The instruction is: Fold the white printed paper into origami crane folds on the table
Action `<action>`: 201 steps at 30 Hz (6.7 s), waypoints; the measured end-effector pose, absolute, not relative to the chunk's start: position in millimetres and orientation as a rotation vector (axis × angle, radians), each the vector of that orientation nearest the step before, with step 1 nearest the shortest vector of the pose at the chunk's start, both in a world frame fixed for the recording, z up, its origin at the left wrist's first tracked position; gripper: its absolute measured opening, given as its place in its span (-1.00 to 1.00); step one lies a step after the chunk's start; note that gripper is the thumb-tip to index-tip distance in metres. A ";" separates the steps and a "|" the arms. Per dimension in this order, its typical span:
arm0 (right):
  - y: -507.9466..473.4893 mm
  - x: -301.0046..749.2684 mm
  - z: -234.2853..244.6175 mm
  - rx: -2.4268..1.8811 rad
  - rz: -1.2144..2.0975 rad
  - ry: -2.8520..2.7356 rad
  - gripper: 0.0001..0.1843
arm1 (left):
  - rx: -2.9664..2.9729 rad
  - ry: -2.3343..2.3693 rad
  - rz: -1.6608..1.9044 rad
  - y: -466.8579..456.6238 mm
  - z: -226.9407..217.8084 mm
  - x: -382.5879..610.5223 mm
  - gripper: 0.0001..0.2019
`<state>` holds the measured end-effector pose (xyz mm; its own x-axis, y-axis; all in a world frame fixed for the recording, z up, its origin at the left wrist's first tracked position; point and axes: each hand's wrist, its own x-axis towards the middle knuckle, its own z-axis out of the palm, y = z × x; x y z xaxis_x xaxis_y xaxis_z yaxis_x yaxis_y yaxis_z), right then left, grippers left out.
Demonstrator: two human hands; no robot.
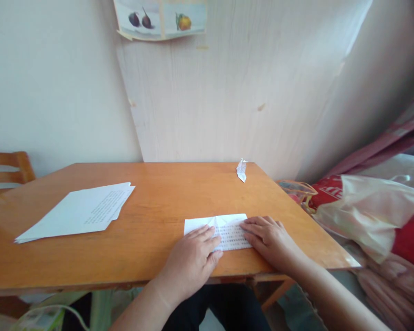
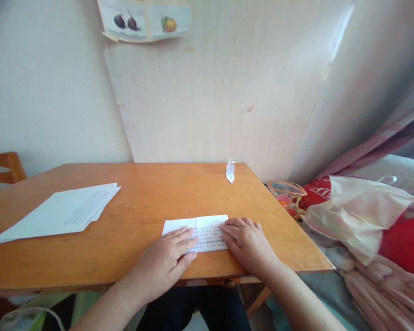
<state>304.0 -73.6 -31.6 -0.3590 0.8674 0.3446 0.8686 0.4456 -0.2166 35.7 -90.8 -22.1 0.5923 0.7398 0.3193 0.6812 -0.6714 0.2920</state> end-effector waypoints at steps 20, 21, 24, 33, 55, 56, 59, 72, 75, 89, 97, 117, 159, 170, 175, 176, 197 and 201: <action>-117.9 308.6 -29.0 -1.450 -0.006 -2.253 -0.66 | 2.720 1.231 0.707 -97.8 -15.7 36.5 -0.81; -118.5 309.7 -29.4 -1.439 -0.004 -2.248 -0.67 | 2.716 1.230 0.717 -98.3 -16.1 36.4 -0.82; -119.0 313.0 -30.7 -1.403 0.009 -2.246 -0.67 | 2.693 1.234 0.805 -98.4 -19.6 33.6 -0.79; -121.9 313.8 -31.3 -1.419 0.017 -2.260 -0.63 | 2.667 1.364 0.870 -99.5 -21.9 20.1 -0.77; -117.0 316.5 -31.5 -1.421 -0.012 -2.302 -0.64 | 2.725 1.409 0.694 -105.8 -13.0 28.2 -0.87; -116.6 315.4 -30.2 -1.423 -0.020 -2.303 -0.64 | 2.727 1.406 0.686 -106.0 -13.1 28.3 -0.87; -116.5 311.6 -26.5 -1.410 -0.058 -2.275 -0.65 | 2.735 1.404 0.672 -106.3 -13.8 27.8 -0.87; -133.4 243.8 -3.9 -1.201 0.022 -2.329 -0.73 | 2.753 1.421 0.667 -107.2 -15.0 28.0 -0.79; -138.1 227.7 -6.1 -1.275 -0.016 -2.401 -0.83 | 2.753 1.429 0.674 -107.2 -15.6 27.3 -0.78; -159.9 285.9 -14.0 -1.431 -0.099 -2.355 -0.77 | 2.789 1.417 0.681 -109.0 -14.1 27.1 -0.78; -163.1 283.1 -16.6 -1.463 -0.090 -2.330 -0.76 | 2.811 1.382 0.705 -122.8 -13.8 40.6 -0.59; -164.8 292.8 -45.8 -1.356 -0.181 -2.311 -0.61 | 2.813 1.601 0.789 -123.6 -15.4 -2.7 -0.77; -138.3 242.9 -26.4 -1.058 1.015 -1.426 -0.48 | 1.159 0.999 1.448 -97.2 -10.2 52.8 -0.51; -122.9 244.5 -24.9 -1.389 0.755 -1.669 -0.54 | 2.031 1.509 1.392 -92.2 -34.3 33.3 -0.49; -118.4 246.1 -24.4 -1.417 0.736 -1.744 -0.54 | 2.483 1.421 1.050 -98.1 -22.1 27.1 -0.78; -117.5 246.7 -25.2 -1.419 0.726 -1.755 -0.54 | 2.527 1.378 0.968 -98.9 -20.0 26.0 -0.78; -120.8 228.4 12.2 -1.312 0.029 -2.465 -0.59 | 2.713 1.332 0.692 -101.3 -14.2 17.6 -0.77; -120.7 229.4 7.0 -1.358 -0.002 -2.525 -0.55 | 2.712 1.298 0.698 -100.3 -16.0 12.3 -0.75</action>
<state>229.4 -120.7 7.0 -0.5224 0.8185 0.2392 0.8188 0.5598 -0.1272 12.3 -100.3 -16.0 0.5445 0.7507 0.3742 0.7259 -0.6452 0.2382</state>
